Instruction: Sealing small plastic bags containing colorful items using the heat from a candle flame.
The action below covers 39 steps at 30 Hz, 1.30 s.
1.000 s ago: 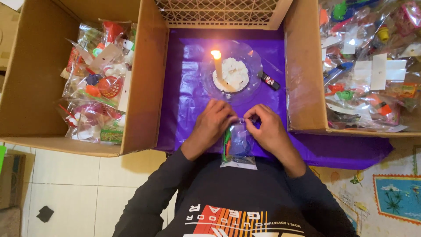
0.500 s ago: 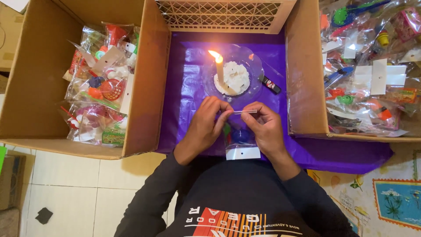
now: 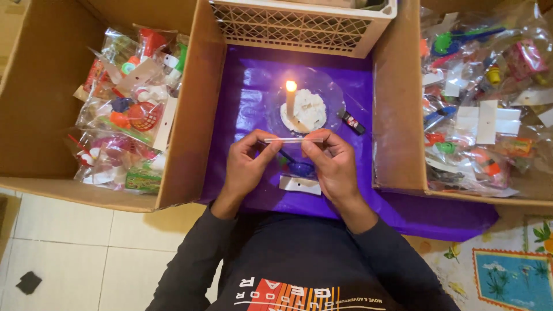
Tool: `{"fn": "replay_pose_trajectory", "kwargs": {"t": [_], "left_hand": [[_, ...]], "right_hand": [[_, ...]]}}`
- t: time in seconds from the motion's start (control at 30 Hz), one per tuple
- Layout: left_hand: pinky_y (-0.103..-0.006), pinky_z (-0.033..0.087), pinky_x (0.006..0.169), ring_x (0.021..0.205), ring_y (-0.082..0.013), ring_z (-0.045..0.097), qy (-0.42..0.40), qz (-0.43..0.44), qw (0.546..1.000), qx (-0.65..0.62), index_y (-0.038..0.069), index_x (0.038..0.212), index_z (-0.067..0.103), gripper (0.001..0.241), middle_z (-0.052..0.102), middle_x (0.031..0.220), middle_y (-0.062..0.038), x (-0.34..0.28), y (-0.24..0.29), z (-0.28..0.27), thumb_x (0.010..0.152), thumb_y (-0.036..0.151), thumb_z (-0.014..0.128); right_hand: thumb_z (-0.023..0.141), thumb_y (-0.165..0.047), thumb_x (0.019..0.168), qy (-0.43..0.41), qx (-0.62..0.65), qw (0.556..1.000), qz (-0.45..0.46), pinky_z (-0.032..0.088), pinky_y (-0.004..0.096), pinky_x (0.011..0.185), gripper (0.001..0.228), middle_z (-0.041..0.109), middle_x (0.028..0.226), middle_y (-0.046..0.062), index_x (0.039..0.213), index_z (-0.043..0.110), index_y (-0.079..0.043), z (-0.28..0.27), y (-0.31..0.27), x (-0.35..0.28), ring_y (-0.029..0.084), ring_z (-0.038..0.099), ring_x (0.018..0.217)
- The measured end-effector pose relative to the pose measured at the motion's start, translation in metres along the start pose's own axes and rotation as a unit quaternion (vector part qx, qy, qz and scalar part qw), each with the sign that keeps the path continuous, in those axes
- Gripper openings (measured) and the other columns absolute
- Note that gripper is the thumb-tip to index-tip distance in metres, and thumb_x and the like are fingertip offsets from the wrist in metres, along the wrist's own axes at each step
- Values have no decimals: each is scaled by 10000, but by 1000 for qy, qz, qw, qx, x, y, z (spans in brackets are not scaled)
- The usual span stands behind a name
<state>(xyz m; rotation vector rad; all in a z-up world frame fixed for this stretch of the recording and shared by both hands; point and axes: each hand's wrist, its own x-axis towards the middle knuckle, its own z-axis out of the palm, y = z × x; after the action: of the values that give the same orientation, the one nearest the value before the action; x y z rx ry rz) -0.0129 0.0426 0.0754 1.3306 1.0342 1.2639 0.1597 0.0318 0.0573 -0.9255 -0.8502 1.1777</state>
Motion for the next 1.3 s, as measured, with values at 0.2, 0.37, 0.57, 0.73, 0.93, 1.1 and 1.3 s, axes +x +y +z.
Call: {"fn": "replay_pose_trajectory", "kwargs": {"t": [0.2, 0.37, 0.57, 0.73, 0.93, 1.1, 1.3], "left_hand": [[-255, 492, 645, 683, -82, 552, 49, 18, 999, 12, 56, 888, 775, 62, 714, 788, -78, 13, -14, -15, 916, 107, 797], [-236, 499, 640, 669, -63, 557, 61, 7, 998, 10, 42, 901, 784, 80, 680, 752, -54, 16, -18, -26, 912, 118, 807], [-242, 494, 613, 636, -68, 547, 73, 10, 997, 8, 44, 882, 778, 89, 653, 711, -57, 16, -11, -30, 907, 123, 810], [-247, 489, 604, 636, -68, 540, 78, 11, 997, -4, 28, 857, 769, 110, 660, 708, -65, 16, -5, -32, 910, 119, 801], [-243, 485, 600, 632, -71, 552, 77, 24, 997, -2, 30, 869, 782, 118, 692, 719, -76, 21, 2, -26, 900, 138, 821], [-201, 475, 624, 654, -35, 538, 132, -99, 984, -71, 44, 896, 810, 121, 740, 747, -19, 24, -5, -22, 847, 142, 860], [-162, 432, 620, 673, -22, 528, 169, -119, 973, -99, 80, 919, 816, 132, 747, 750, -19, 24, 12, -14, 869, 200, 838]], "right_hand": [[762, -17, 911, 47, 33, 998, 25, 554, 251, 685, 91, 646, 784, 101, 951, 720, 52, 21, 8, 4, 124, 626, 691], [782, 6, 891, 74, 41, 996, 29, 589, 259, 714, 106, 674, 824, 122, 955, 710, 51, 21, 14, 7, 137, 651, 698], [784, 15, 884, 52, 38, 998, 18, 594, 268, 710, 117, 665, 845, 127, 960, 701, 46, 26, 12, 9, 156, 661, 706], [809, 15, 853, 36, 46, 998, 19, 601, 298, 726, 161, 662, 858, 150, 961, 699, 62, 29, 11, 10, 184, 663, 718], [738, -21, 940, 47, 94, 994, 28, 587, 288, 712, 97, 638, 815, 134, 912, 674, 46, 28, 15, 20, 163, 634, 693], [735, -34, 945, 74, 95, 989, 89, 551, 264, 682, 84, 618, 731, 90, 904, 670, 2, 31, 12, 34, 123, 597, 664], [739, -40, 946, 54, 105, 989, 87, 511, 239, 660, 104, 563, 704, 75, 886, 668, 8, 30, 13, 41, 98, 515, 651]]}}
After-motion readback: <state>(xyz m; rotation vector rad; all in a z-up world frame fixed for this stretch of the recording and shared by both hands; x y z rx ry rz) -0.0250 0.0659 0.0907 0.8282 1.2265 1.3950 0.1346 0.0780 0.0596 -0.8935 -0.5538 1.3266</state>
